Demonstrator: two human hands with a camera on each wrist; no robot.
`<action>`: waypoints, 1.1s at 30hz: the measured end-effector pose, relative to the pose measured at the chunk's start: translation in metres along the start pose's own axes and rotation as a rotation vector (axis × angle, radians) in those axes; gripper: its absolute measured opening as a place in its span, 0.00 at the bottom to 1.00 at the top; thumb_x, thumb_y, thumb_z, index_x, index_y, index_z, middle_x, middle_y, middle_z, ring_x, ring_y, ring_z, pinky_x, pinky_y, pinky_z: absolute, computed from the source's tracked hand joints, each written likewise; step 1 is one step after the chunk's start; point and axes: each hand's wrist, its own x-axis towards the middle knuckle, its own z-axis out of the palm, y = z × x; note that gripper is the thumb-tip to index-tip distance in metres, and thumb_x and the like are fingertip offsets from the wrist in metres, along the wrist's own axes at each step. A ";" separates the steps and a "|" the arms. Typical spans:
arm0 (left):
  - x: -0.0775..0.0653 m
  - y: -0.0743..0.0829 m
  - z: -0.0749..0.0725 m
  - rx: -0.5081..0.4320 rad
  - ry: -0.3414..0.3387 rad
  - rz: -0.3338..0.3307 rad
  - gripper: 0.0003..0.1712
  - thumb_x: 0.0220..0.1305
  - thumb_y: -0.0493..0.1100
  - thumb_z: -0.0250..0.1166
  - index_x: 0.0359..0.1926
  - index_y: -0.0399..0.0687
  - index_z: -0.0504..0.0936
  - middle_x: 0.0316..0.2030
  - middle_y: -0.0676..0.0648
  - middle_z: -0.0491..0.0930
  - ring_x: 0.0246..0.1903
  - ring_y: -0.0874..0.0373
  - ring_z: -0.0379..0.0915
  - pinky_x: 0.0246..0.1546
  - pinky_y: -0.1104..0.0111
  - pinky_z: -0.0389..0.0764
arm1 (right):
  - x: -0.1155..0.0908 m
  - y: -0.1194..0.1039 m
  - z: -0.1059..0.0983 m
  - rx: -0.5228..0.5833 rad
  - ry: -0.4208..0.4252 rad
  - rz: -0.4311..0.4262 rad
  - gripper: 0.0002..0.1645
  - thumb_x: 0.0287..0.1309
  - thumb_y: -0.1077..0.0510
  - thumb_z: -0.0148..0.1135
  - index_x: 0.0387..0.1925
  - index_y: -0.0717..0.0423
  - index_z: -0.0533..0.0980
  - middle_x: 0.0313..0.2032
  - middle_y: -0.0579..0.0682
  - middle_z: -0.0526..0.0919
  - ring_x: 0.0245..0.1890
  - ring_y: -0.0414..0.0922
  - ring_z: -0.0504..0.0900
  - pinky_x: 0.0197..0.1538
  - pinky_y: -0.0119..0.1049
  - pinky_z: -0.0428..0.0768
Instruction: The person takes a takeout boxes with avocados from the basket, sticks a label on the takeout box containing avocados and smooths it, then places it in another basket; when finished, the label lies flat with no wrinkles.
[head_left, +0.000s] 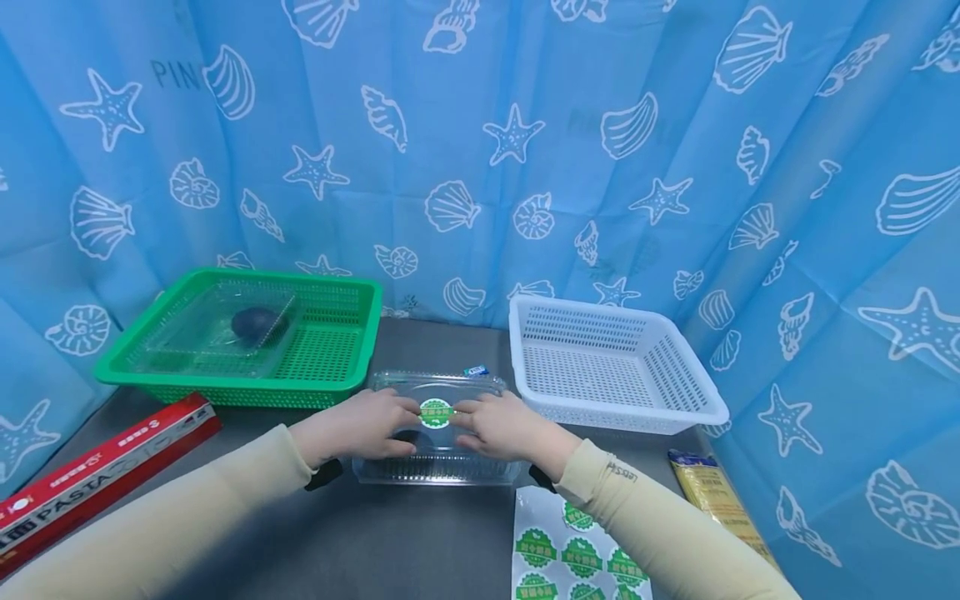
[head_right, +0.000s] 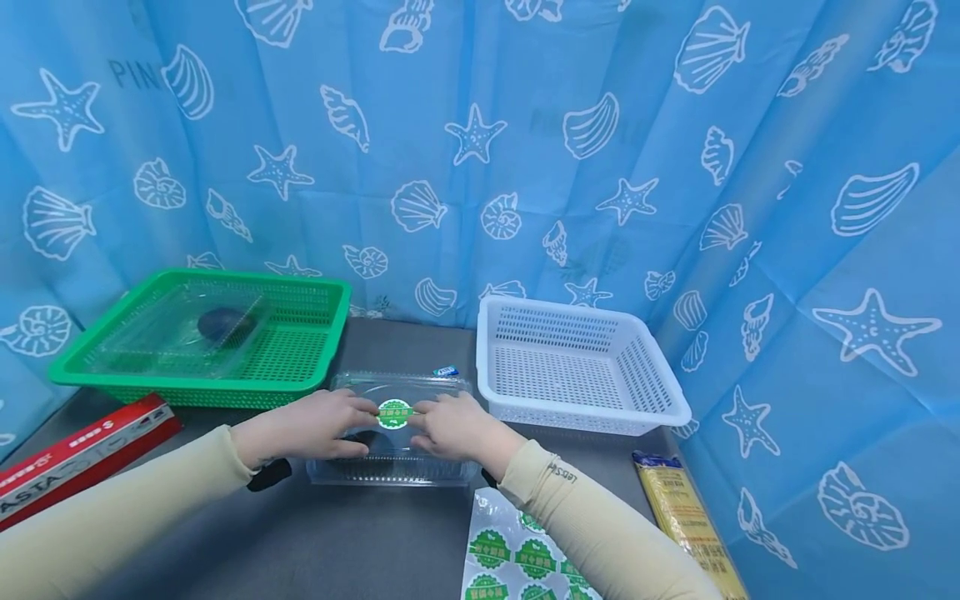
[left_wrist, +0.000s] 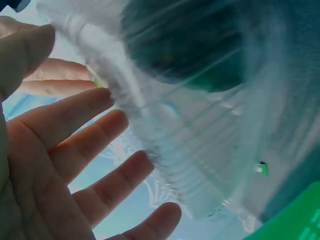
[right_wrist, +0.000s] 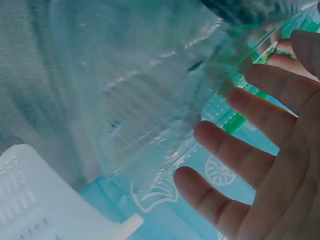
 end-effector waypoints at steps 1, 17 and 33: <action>-0.002 -0.001 0.001 -0.003 0.005 0.002 0.23 0.53 0.59 0.57 0.46 0.55 0.78 0.48 0.52 0.73 0.46 0.55 0.68 0.42 0.58 0.72 | -0.002 0.001 0.001 0.008 0.010 -0.002 0.24 0.60 0.42 0.43 0.54 0.44 0.69 0.56 0.46 0.69 0.53 0.46 0.70 0.50 0.50 0.69; -0.074 0.000 0.037 -0.998 0.548 -0.588 0.33 0.54 0.59 0.56 0.57 0.50 0.62 0.52 0.41 0.65 0.43 0.51 0.69 0.36 0.63 0.74 | -0.058 0.006 0.038 0.968 0.556 0.867 0.16 0.47 0.49 0.61 0.29 0.57 0.72 0.29 0.50 0.75 0.29 0.43 0.72 0.29 0.33 0.72; -0.064 0.025 0.075 -1.394 0.496 -0.618 0.34 0.55 0.50 0.59 0.62 0.59 0.55 0.58 0.33 0.52 0.47 0.45 0.66 0.36 0.55 0.76 | -0.048 -0.014 0.068 1.706 0.424 0.853 0.29 0.47 0.50 0.60 0.45 0.67 0.68 0.31 0.50 0.72 0.19 0.38 0.71 0.23 0.32 0.75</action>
